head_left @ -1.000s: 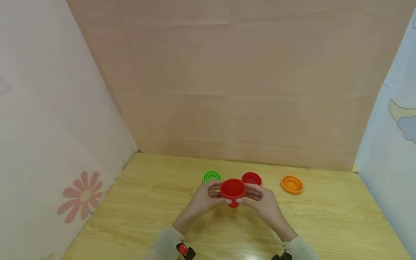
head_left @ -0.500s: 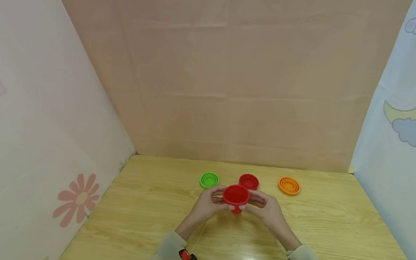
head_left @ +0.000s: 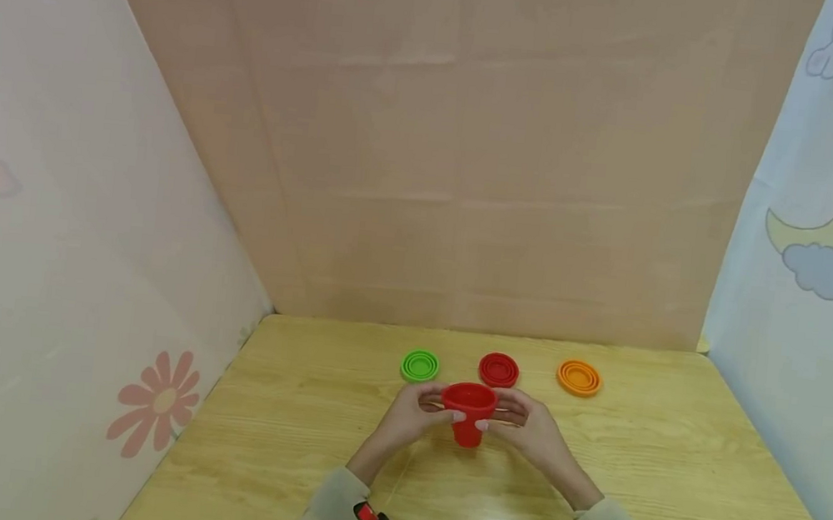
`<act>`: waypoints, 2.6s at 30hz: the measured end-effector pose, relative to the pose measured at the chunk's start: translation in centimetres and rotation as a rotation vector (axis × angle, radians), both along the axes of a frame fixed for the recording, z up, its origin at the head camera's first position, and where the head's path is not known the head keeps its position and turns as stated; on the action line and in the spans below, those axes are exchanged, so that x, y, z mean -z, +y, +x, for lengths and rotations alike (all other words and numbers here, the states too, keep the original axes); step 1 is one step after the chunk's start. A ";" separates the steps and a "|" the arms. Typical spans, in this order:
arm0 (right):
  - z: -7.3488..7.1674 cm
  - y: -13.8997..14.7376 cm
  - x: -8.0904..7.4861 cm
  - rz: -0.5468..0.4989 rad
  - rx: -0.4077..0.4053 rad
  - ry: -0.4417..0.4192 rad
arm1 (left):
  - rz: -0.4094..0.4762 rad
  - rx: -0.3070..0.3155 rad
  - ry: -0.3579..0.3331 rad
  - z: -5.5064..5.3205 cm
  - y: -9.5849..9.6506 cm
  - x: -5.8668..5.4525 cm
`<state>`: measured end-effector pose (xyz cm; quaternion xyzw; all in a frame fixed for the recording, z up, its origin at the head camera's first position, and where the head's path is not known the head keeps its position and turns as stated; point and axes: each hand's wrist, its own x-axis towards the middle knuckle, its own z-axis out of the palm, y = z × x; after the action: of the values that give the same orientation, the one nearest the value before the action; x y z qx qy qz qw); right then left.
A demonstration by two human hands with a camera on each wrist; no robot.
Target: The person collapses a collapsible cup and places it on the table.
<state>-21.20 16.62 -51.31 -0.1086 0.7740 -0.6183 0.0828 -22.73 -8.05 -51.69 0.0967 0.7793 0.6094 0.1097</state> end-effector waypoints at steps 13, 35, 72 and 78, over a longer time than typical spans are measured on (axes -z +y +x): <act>0.8 -1.0 0.4 -0.050 0.038 -0.091 | 0.118 0.009 -0.084 0.2 0.3 0.6; 1.0 -1.6 1.1 -0.252 0.046 -0.277 | 0.105 -0.006 -0.143 0.3 0.2 1.0; 1.0 -0.2 1.1 -0.341 -0.189 -0.358 | 0.161 0.065 0.001 0.3 -0.6 1.6; 0.8 -0.2 1.2 -0.346 -0.152 -0.353 | 0.239 0.066 -0.075 0.3 -0.6 1.7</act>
<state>-20.42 16.41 -52.56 -0.0692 0.6198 -0.7430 0.2430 -22.46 -8.69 -53.43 0.1118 0.6930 0.6970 0.1466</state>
